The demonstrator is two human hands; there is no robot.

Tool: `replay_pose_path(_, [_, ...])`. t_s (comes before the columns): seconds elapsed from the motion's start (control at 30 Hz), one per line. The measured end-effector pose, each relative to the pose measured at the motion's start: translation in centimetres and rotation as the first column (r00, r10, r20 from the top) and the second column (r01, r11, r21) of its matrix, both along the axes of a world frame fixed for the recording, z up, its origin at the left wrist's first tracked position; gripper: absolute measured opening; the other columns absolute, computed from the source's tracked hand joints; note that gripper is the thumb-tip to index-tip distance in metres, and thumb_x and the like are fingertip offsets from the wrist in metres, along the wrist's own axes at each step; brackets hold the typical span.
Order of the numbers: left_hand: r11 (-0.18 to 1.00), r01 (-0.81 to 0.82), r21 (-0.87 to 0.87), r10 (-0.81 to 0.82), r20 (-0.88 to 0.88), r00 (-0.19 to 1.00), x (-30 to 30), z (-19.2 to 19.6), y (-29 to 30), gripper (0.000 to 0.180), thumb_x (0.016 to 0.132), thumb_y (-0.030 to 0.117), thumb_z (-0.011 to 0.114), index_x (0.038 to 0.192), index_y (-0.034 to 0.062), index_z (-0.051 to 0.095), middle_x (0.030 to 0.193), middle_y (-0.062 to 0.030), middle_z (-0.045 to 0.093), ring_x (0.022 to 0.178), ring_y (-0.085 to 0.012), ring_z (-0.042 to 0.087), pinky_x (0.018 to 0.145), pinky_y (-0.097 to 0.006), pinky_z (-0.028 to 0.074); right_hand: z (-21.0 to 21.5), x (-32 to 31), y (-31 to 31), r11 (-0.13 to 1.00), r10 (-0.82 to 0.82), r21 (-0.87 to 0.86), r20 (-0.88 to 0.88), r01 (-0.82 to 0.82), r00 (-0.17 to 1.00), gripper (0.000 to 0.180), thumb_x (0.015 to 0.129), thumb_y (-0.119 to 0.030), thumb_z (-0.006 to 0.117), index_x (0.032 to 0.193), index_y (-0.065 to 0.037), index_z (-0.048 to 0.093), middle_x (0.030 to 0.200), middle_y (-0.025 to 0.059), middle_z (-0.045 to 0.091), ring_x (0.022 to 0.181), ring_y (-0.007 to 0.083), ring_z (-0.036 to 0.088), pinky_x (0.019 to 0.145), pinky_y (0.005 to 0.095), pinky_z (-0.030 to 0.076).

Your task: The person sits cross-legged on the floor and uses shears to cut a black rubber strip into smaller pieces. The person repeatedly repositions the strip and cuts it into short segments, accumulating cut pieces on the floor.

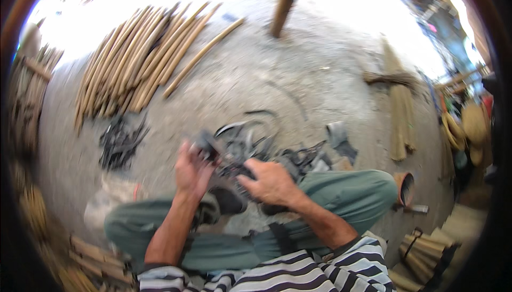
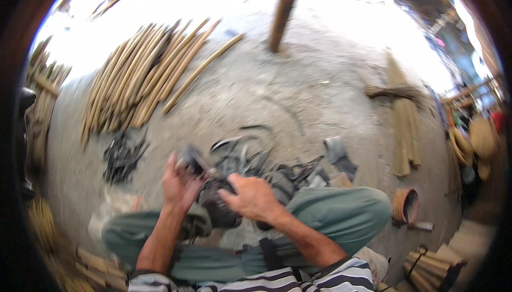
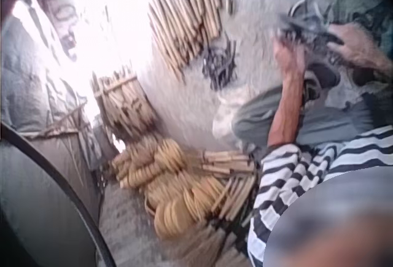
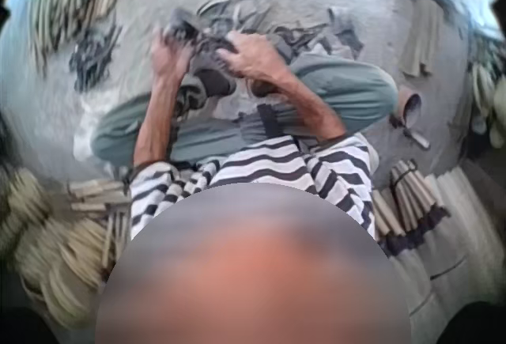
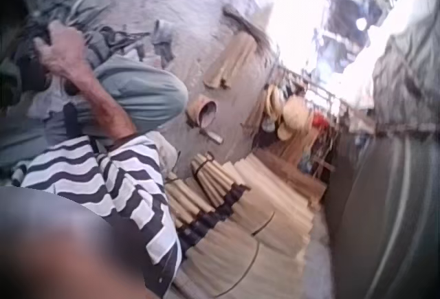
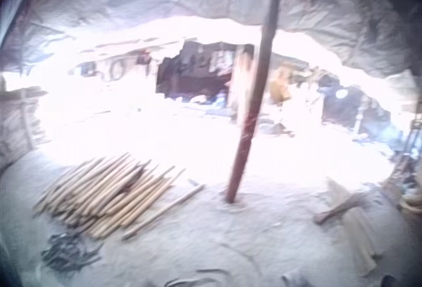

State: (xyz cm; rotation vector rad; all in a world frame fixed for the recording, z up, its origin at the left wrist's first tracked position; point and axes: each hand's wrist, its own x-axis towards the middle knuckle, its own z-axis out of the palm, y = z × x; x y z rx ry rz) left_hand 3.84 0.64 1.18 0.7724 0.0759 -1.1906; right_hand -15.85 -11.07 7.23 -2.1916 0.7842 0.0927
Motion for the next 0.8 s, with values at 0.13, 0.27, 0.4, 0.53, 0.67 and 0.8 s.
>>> replay_pose_path(0.13, [0.996, -0.014, 0.089, -0.003, 0.186, 0.983, -0.3, -1.2, 0.3, 0.037, 0.105, 0.041, 0.060, 0.124, 0.0100, 0.068, 0.117, -0.0076, 0.072, 0.105, -0.0199, 0.066, 0.091, -0.036, 0.052, -1.8, -0.3, 0.3, 0.998, 0.001, 0.060, -0.031, 0.000, 1.000, 0.043, 0.097, -0.044, 0.067, 0.105, -0.002, 0.064, 0.087, 0.0264, 0.071, 0.088, 0.0488, 0.069, 0.077, 0.0566, 0.054])
replay_pose_path(0.27, [0.976, 0.021, 0.218, -0.080, 0.265, 0.961, -0.5, -1.4, 0.1, 0.024, 0.102, 0.029, 0.065, 0.119, 0.0121, 0.069, 0.109, 0.0000, 0.073, 0.096, -0.0102, 0.066, 0.087, -0.032, 0.053, -2.6, -0.1, 0.2, 1.000, 0.030, 0.002, -0.072, -0.030, 0.997, 0.044, 0.096, -0.043, 0.069, 0.105, 0.000, 0.062, 0.086, 0.0271, 0.071, 0.085, 0.0487, 0.070, 0.075, 0.0565, 0.054])
replay_pose_path(0.4, [0.966, 0.000, 0.260, -0.076, 0.280, 0.957, -0.5, -1.5, -0.3, 0.024, 0.099, 0.025, 0.067, 0.118, 0.0114, 0.071, 0.102, 0.0044, 0.073, 0.090, -0.0057, 0.062, 0.083, -0.025, 0.047, -3.2, -0.2, 0.3, 0.998, 0.038, -0.050, -0.071, -0.041, 0.997, 0.045, 0.096, -0.043, 0.069, 0.104, 0.001, 0.062, 0.086, 0.0271, 0.071, 0.084, 0.0488, 0.070, 0.074, 0.0561, 0.054])
replay_pose_path(0.53, [0.943, -0.015, 0.333, -0.106, 0.342, 0.934, -0.4, -1.9, -0.4, 0.022, 0.095, 0.023, 0.069, 0.114, 0.0114, 0.074, 0.097, 0.0072, 0.072, 0.080, -0.0024, 0.055, 0.078, -0.021, 0.041, -3.5, -0.2, 0.4, 0.997, 0.038, -0.061, -0.065, -0.042, 0.997, 0.045, 0.096, -0.043, 0.070, 0.103, 0.001, 0.062, 0.086, 0.0261, 0.072, 0.084, 0.0487, 0.071, 0.075, 0.0559, 0.055])
replay_pose_path(0.67, [0.943, -0.010, 0.332, -0.114, 0.351, 0.929, -0.3, -2.2, -0.3, 0.020, 0.095, 0.022, 0.070, 0.112, 0.0121, 0.076, 0.095, 0.0089, 0.072, 0.077, -0.0012, 0.052, 0.076, -0.021, 0.039, -3.3, -0.2, 0.4, 0.998, 0.038, -0.046, -0.112, -0.044, 0.993, 0.045, 0.095, -0.042, 0.070, 0.105, 0.001, 0.061, 0.086, 0.0258, 0.071, 0.085, 0.0486, 0.071, 0.075, 0.0563, 0.055])
replay_pose_path(0.8, [0.957, 0.010, 0.290, -0.106, 0.316, 0.943, 0.0, -2.4, 0.1, 0.018, 0.097, 0.017, 0.069, 0.113, 0.0125, 0.075, 0.101, 0.0064, 0.075, 0.087, -0.0031, 0.062, 0.080, -0.023, 0.047, -3.2, -0.3, 0.7, 0.999, 0.038, -0.035, -0.056, -0.040, 0.998, 0.046, 0.092, -0.041, 0.073, 0.106, 0.001, 0.060, 0.091, 0.0250, 0.070, 0.089, 0.0468, 0.069, 0.079, 0.0551, 0.052])
